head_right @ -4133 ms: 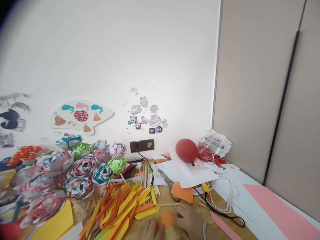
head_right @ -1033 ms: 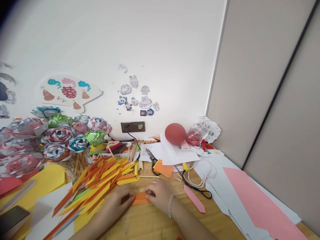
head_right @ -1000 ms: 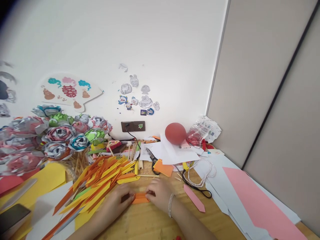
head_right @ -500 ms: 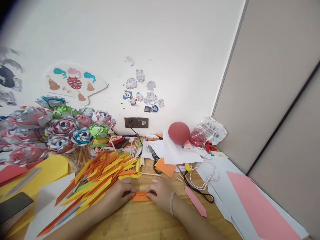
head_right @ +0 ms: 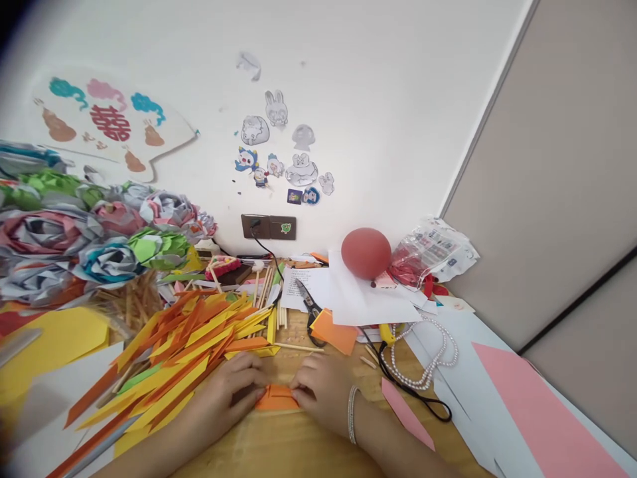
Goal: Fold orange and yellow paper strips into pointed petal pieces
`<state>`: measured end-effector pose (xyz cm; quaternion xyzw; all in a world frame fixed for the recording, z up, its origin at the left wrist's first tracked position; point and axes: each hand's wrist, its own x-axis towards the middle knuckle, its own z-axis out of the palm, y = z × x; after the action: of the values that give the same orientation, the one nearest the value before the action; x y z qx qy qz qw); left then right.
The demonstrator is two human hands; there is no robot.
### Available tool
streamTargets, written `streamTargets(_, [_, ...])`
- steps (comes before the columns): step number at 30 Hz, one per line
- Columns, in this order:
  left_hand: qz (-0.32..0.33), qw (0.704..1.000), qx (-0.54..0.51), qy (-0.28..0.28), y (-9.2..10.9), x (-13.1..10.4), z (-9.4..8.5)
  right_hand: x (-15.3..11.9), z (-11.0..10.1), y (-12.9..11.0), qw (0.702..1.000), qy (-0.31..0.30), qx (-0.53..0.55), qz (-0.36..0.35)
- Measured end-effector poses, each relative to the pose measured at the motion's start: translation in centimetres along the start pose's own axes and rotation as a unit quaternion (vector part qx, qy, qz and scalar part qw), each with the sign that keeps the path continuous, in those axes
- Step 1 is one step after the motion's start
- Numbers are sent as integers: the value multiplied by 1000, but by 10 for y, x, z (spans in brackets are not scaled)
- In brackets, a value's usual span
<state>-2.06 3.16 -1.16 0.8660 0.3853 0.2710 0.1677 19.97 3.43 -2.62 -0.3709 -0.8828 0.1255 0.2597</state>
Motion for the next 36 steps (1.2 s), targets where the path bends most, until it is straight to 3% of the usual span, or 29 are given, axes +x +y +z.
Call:
streamTargets(2, [48,997,50,22,8,-5,0,0,0,-1,1000,10,0,0])
streamTargets(5, [108,985,133,10,22,-12,6,-2,0,-2,1000,13,-2,0])
streamTargets(8, [83,983,159,28,30,-18,11,-3,-1,-2,1000,6,-18,-3])
streamTargets(14, [70,986,154,-11,25,-22,3,-3,-3,0,999,-12,-32,4])
streamTargets(17, [43,993,107,-29,18,-21,0,-2,-3,3,1000,-1,-8,21])
streamTargets(22, [-29,999,7,21,3,-12,3,-1,-2,3,1000,6,11,3])
streamTargets(31, [-24,996,-55,-63,14,-6,-2,-3,-3,-4,999,13,29,11])
streamTargets(36, [-33,998,-40,-48,12,-5,0,-2,-5,-5,998,6,63,16])
